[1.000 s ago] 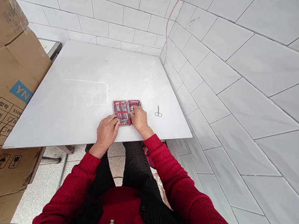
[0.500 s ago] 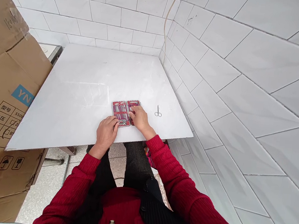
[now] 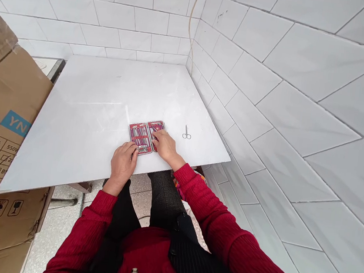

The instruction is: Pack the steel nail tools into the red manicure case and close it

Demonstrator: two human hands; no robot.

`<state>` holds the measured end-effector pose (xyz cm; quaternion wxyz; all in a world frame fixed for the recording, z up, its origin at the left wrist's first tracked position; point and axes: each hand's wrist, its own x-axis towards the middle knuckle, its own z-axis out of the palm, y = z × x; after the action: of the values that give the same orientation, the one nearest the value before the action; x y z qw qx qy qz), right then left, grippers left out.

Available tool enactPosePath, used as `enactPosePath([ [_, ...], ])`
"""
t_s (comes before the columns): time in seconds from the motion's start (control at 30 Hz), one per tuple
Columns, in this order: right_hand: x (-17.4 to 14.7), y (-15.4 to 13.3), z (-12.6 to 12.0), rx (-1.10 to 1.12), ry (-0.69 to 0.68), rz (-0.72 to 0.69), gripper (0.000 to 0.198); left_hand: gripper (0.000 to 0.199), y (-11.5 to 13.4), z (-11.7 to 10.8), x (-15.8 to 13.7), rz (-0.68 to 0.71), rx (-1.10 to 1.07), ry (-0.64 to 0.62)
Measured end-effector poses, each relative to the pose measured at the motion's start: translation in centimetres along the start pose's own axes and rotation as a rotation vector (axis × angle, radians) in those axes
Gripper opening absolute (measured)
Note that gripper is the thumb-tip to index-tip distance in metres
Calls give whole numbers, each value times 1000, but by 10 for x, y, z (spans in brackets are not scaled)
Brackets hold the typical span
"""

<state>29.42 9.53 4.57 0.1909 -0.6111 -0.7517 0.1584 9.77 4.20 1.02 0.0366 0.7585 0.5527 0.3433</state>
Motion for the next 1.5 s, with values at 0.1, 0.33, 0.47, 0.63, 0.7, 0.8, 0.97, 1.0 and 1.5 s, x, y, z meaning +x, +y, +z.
enactPosePath([
  [0.1, -1, 4, 1, 73, 30, -25, 35, 32, -2, 1, 1, -1, 1, -3],
  [0.33, -11, 53, -34, 112, 186, 170, 25, 31, -4, 2, 2, 7, -10, 7],
  [0.47, -15, 93, -64, -72, 140, 386, 19, 32, -4, 3, 2, 4, -9, 5],
  [0.63, -10, 114, -78, -235, 44, 448, 26, 30, -3, 2, 2, 0, -16, 4],
  [0.7, -4, 114, -78, -275, 2, 442, 26, 30, -2, 1, 2, 8, -19, 2],
  [0.8, 5, 111, -78, -313, -58, 434, 24, 31, -1, -1, 2, 21, -22, -1],
  [0.97, 11, 108, -81, -349, -141, 403, 28, 32, 0, -3, 2, 21, -17, -16],
  [1.0, 10, 108, -81, -356, -144, 396, 29, 32, 0, -3, 2, 21, -16, -19],
  [1.5, -3, 114, -85, -385, -158, 242, 26, 31, -3, -1, 2, 25, -15, -12],
])
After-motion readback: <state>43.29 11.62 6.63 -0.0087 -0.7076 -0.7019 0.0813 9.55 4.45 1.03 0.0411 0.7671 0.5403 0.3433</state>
